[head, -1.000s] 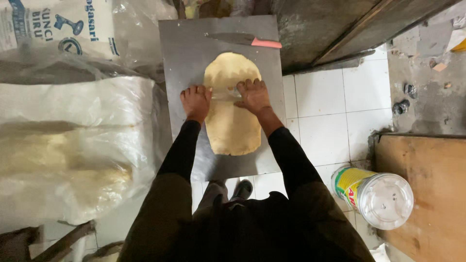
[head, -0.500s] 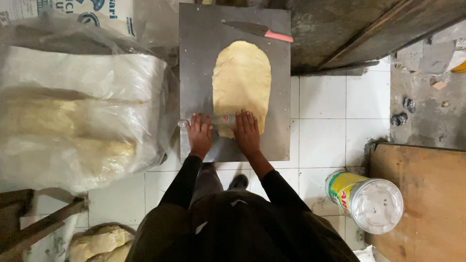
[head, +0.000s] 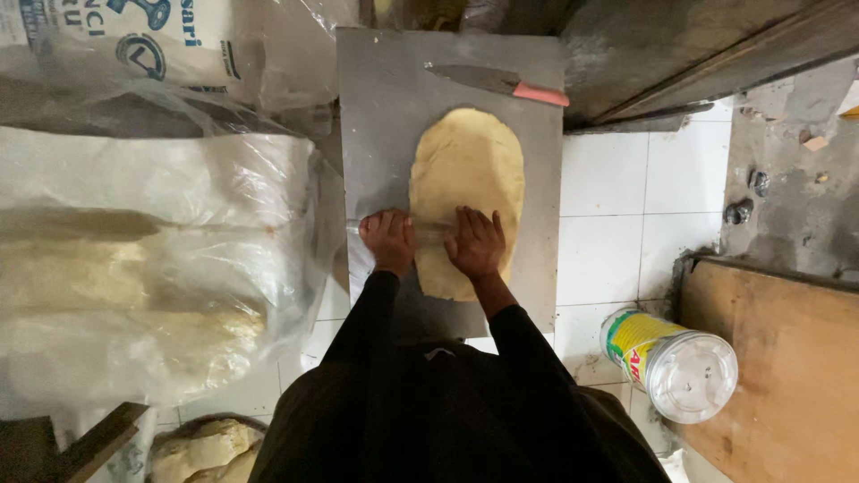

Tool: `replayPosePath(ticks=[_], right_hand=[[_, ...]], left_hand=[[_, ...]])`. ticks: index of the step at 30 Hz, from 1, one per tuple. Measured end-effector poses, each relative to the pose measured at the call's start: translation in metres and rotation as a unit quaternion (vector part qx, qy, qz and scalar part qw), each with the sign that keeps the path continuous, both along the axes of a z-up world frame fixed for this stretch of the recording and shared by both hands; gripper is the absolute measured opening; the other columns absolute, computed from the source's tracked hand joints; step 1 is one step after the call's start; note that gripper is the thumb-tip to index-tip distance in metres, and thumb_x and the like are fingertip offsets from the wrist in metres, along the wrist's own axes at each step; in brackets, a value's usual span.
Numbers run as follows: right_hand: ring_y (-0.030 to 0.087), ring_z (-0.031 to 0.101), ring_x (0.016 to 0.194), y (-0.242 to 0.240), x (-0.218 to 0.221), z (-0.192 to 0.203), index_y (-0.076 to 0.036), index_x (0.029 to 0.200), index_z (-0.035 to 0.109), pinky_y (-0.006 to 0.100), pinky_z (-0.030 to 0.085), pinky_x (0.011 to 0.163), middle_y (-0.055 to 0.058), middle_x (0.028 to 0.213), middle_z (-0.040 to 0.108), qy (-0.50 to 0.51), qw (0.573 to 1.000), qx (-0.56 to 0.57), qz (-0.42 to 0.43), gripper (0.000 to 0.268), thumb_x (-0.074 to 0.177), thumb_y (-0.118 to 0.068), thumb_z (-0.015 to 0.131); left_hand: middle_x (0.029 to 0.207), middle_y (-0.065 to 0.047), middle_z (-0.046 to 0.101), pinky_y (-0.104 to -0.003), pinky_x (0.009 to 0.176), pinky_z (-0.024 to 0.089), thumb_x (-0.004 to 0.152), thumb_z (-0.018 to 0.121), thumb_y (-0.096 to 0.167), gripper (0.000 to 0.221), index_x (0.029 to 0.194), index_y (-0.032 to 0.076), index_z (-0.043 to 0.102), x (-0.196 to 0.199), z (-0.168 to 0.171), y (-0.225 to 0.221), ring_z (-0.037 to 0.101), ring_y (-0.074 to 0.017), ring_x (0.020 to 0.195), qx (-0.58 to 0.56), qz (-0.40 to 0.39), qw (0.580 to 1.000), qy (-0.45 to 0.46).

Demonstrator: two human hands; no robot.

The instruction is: The person kneads a piece of dough by hand on a metal surface and then uses a rolling pin to flatten it.

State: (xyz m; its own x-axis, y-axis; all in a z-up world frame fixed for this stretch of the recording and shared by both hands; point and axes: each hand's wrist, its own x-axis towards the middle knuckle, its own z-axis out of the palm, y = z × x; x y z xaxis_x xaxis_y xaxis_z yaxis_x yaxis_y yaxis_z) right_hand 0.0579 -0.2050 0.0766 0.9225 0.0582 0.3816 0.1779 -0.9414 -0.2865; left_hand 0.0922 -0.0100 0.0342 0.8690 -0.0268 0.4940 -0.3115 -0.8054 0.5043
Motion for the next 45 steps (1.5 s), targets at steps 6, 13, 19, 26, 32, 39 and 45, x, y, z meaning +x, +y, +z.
replayPosePath(ticks=[6,13,19,26,32,39,45], right_hand=[[0.032,0.063,0.119,-0.023,0.047,0.003,-0.006,0.125,0.072,0.066,0.03,0.12,0.011,0.119,0.072,-0.031,0.996,-0.082,0.017,0.053,0.097,-0.049,0.06],[0.033,0.061,0.118,-0.034,0.067,0.007,-0.006,0.122,0.071,0.07,0.025,0.121,0.01,0.117,0.07,-0.017,0.996,-0.071,0.041,0.048,0.094,-0.044,0.067],[0.032,0.065,0.103,-0.038,0.093,0.003,-0.004,0.113,0.07,0.071,0.028,0.119,0.012,0.094,0.069,0.008,0.996,-0.075,0.041,0.041,0.095,-0.041,0.068],[0.031,0.065,0.093,-0.043,0.149,0.007,-0.004,0.117,0.067,0.068,0.033,0.115,0.012,0.088,0.068,0.006,0.995,-0.097,-0.012,0.042,0.103,-0.044,0.066],[0.037,0.061,0.111,-0.026,0.092,0.003,-0.002,0.126,0.063,0.066,0.034,0.113,0.017,0.114,0.068,0.06,0.996,-0.066,-0.004,0.058,0.088,-0.046,0.068],[0.046,0.038,0.144,-0.022,-0.03,-0.02,-0.004,0.156,0.044,0.066,0.029,0.119,0.026,0.153,0.047,0.032,0.995,-0.092,0.002,0.072,0.101,-0.046,0.063],[0.045,0.036,0.147,-0.01,-0.04,-0.038,-0.007,0.156,0.044,0.066,0.025,0.12,0.024,0.154,0.046,0.01,0.992,-0.116,-0.052,0.076,0.098,-0.052,0.063]], left_hand=[[0.087,-0.005,0.067,-0.047,0.084,0.043,0.097,0.063,0.026,0.02,0.084,0.011,0.068,0.07,0.006,-0.027,0.063,-0.0291,0.086,0.023,0.062,0.996,0.052],[0.085,-0.009,0.07,-0.046,0.073,0.042,0.098,0.062,0.026,0.026,0.08,0.008,0.071,0.101,0.004,-0.026,0.062,-0.0323,0.081,-0.031,0.0,0.999,0.026],[0.084,-0.009,0.069,-0.049,0.076,0.044,0.096,0.06,0.026,0.027,0.078,0.009,0.071,0.109,-0.002,-0.02,0.063,-0.0326,0.082,0.035,0.016,0.999,0.036],[0.075,-0.008,0.069,-0.049,0.071,0.044,0.097,0.061,0.029,0.035,0.069,0.011,0.07,0.169,0.005,-0.046,0.064,-0.0322,0.071,0.074,0.134,0.985,0.078],[0.094,-0.007,0.068,-0.051,0.093,0.042,0.099,0.058,0.029,0.025,0.089,0.012,0.074,0.104,0.009,-0.022,0.061,-0.0321,0.096,0.088,0.072,0.993,0.038],[0.137,-0.014,0.056,-0.053,0.104,0.033,0.096,0.066,0.032,0.045,0.132,0.007,0.059,-0.035,0.015,0.004,0.049,-0.0354,0.129,0.056,-0.072,0.992,0.086],[0.133,-0.011,0.057,-0.053,0.105,0.034,0.09,0.069,0.032,0.048,0.133,0.009,0.061,-0.039,0.002,0.0,0.049,-0.0331,0.126,0.105,-0.058,0.99,0.076]])
